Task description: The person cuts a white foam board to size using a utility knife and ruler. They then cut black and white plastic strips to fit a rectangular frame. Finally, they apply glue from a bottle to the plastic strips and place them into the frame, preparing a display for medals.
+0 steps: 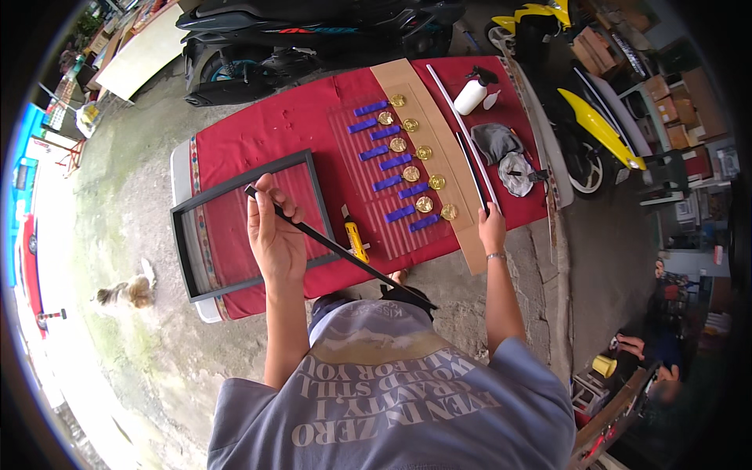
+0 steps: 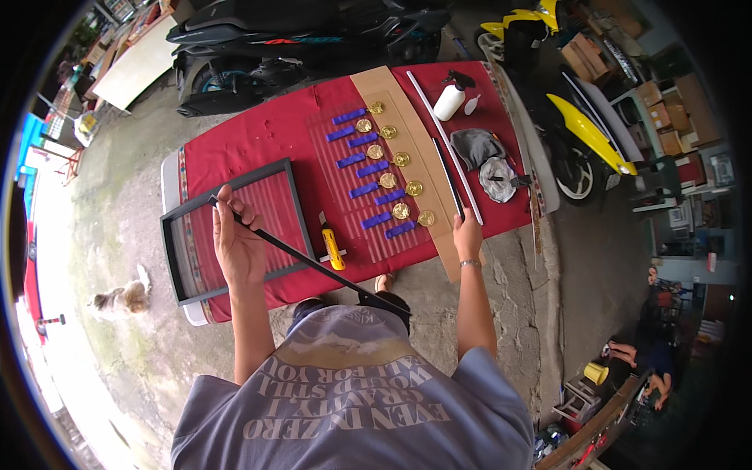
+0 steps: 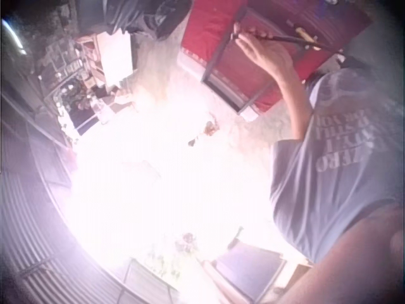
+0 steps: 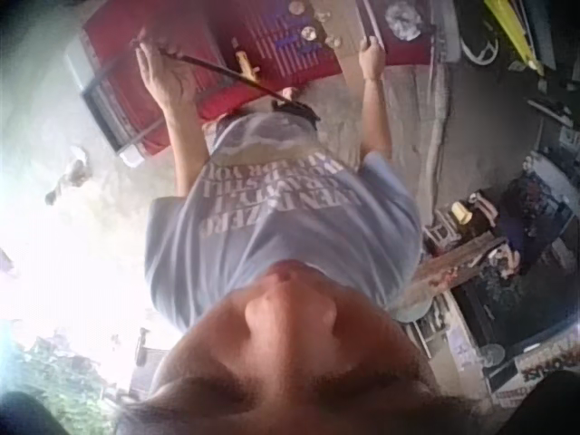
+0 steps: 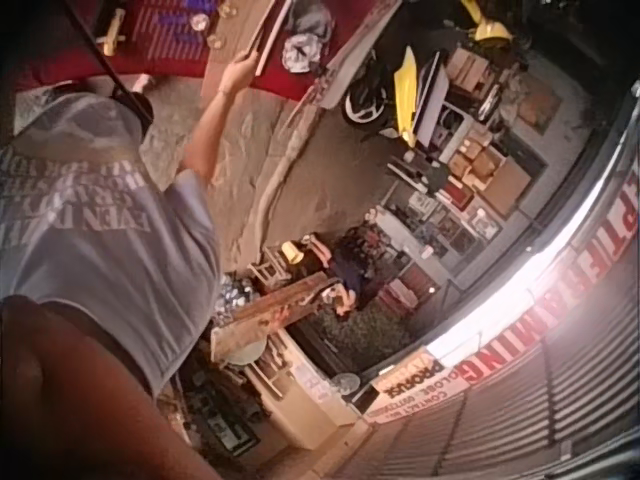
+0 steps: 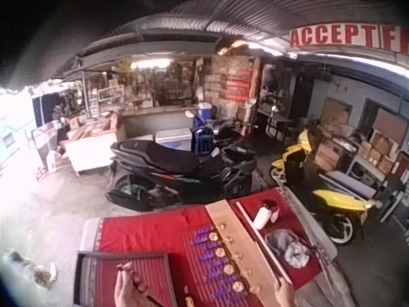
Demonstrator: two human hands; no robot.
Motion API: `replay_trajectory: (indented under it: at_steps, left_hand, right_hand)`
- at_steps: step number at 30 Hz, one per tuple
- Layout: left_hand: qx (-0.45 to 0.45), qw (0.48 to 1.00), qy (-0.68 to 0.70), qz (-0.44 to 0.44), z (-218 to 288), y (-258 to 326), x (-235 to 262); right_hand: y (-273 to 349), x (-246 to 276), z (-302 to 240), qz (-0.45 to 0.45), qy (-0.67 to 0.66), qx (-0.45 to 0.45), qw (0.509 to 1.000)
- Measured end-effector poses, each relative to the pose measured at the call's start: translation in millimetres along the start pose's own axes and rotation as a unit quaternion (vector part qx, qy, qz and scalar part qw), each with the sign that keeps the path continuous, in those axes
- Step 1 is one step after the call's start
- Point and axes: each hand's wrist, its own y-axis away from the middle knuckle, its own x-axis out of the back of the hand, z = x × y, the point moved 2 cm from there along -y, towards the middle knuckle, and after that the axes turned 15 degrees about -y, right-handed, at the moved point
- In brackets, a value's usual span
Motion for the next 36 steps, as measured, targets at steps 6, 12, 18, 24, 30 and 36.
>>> replay_trajectory:
  at_steps: [6,12,18,24,30,36]
  left_hand:
    - [0.036,0.998,0.009,0.06,-54,-4,-51]
    - [0.066,0.989,0.025,0.133,-88,-12,-82]
    - [0.035,0.995,0.043,0.08,-91,-27,-80]
    - [-0.146,0.924,-0.192,0.297,-33,-24,-69]
    - [-0.128,0.527,-0.788,-0.29,-46,-23,-191]
    - [0.171,0.584,-0.716,-0.342,-137,14,-109]
  right_hand:
    - [-59,0,22,-0.033,0.127,0.07,0.989]
    - [-4,44,-56,-0.558,-0.568,-0.064,0.601]
    - [2,83,-85,-0.606,-0.389,-0.064,0.691]
    - [-71,125,-74,-0.35,-0.257,0.222,0.873]
    - [-123,146,-101,-0.251,-0.154,0.435,0.851]
    - [-147,127,-144,-0.14,-0.151,0.561,0.802]
